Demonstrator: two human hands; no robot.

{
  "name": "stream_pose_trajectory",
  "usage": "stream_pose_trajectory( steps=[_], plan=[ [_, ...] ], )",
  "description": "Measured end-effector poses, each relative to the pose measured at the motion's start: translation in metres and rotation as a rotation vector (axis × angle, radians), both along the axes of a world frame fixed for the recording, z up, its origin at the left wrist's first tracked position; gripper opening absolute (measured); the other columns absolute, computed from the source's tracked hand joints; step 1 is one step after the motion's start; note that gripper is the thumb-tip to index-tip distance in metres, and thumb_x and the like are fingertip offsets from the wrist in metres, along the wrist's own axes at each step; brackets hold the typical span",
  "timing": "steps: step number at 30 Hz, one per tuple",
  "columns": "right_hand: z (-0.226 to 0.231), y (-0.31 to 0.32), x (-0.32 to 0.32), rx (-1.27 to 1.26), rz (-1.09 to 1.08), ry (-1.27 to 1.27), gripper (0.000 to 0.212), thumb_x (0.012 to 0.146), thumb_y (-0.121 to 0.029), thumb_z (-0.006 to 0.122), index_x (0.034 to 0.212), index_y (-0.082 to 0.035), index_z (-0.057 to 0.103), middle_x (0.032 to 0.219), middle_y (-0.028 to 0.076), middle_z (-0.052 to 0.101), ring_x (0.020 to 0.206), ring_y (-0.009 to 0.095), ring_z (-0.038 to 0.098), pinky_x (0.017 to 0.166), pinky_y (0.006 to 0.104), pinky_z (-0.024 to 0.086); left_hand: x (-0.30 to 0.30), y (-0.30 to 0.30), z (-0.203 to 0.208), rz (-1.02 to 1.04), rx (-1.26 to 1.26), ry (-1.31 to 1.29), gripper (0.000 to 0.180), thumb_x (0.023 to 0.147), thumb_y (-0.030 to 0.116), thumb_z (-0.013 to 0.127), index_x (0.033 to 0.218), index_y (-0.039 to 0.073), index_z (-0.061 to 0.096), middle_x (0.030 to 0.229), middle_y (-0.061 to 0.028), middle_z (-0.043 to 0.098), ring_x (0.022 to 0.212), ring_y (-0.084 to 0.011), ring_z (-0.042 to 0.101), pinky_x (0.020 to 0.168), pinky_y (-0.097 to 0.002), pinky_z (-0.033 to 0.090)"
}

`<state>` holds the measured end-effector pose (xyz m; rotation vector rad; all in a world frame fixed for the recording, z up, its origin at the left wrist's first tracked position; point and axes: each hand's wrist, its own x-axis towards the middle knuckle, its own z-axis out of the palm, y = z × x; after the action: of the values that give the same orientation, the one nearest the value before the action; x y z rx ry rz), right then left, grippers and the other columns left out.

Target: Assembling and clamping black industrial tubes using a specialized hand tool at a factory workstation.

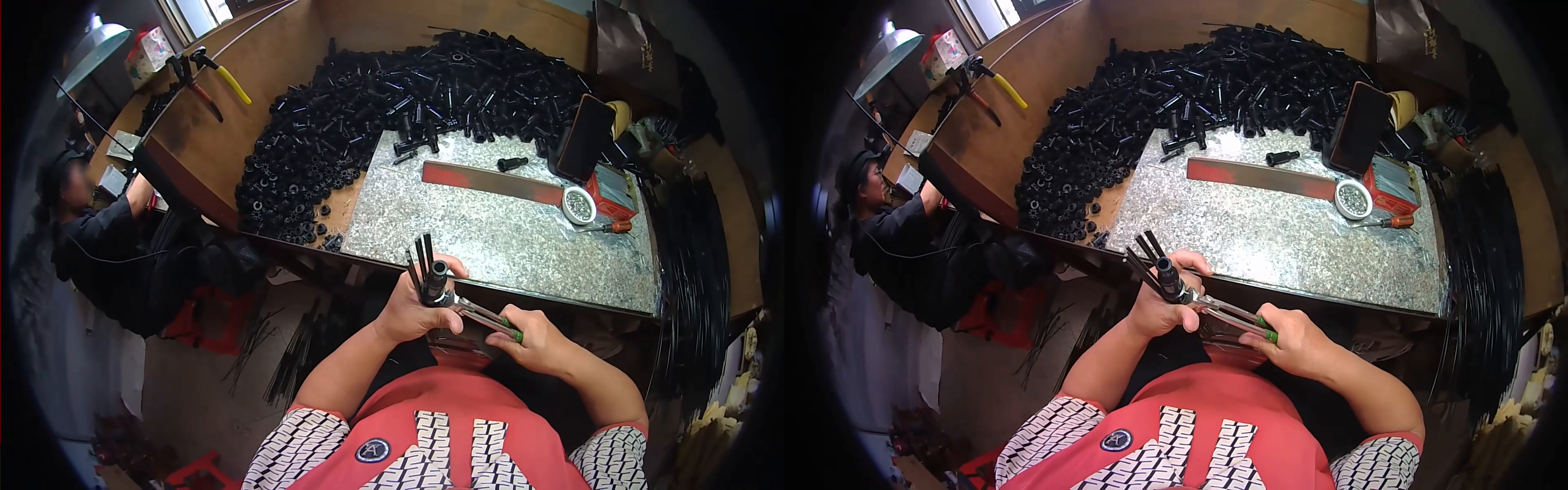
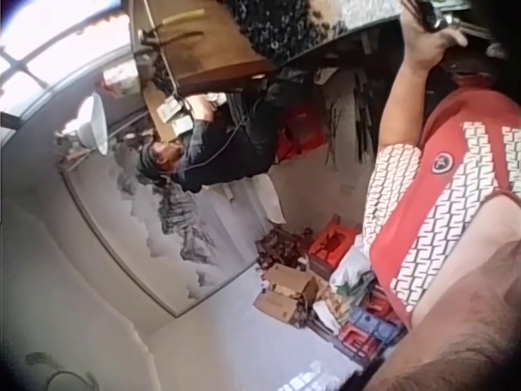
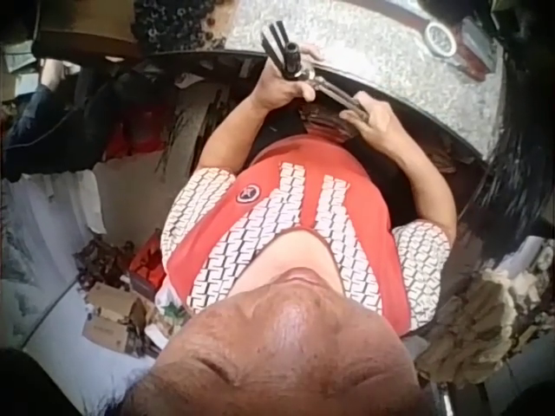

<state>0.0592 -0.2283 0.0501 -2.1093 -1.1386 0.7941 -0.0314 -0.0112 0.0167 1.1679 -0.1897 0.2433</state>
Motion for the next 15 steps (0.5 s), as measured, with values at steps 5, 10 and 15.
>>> stream_pose_trajectory(
  steps=[5, 10, 15],
  plan=[
    [-0.004, 0.000, 0.000, 0.044, -0.038, -0.169, 0.029, 0.081, -0.021, 0.073, 0.080, -0.002, 0.051, 0.066, 0.019, 0.058, 0.061, 0.038, 0.059, 0.053, 0.0392, 0.045, -0.003, -0.002, -0.004, 0.067, -0.012, 0.092, 0.074, 0.059, 0.027, 0.089, 0.112, -0.002, 0.047, 0.063, 0.0063, 0.049, 0.061, -0.0040, 0.049, 0.059, -0.0194, 0.041],
    [0.000, -0.009, 0.014, 0.132, -0.119, -0.385, 0.022, 0.082, -0.015, 0.068, 0.079, -0.002, 0.051, 0.066, 0.020, 0.057, 0.064, 0.042, 0.059, 0.054, 0.0458, 0.045, -0.007, 0.002, -0.009, 0.078, -0.066, 0.022, 0.057, 0.066, 0.010, 0.086, 0.110, 0.000, 0.051, 0.062, 0.0095, 0.041, 0.057, 0.0005, 0.038, 0.056, -0.0167, 0.035],
    [0.006, -0.025, 0.077, 0.178, -0.336, -0.656, 0.015, 0.075, 0.000, 0.063, 0.088, -0.004, 0.058, 0.074, 0.020, 0.060, 0.070, 0.039, 0.061, 0.059, 0.0421, 0.047, -0.013, 0.011, -0.018, 0.082, 0.080, 0.012, 0.060, 0.070, 0.009, 0.081, 0.115, -0.003, 0.042, 0.055, 0.0027, 0.043, 0.049, -0.0071, 0.043, 0.049, -0.0224, 0.036]
  ],
)
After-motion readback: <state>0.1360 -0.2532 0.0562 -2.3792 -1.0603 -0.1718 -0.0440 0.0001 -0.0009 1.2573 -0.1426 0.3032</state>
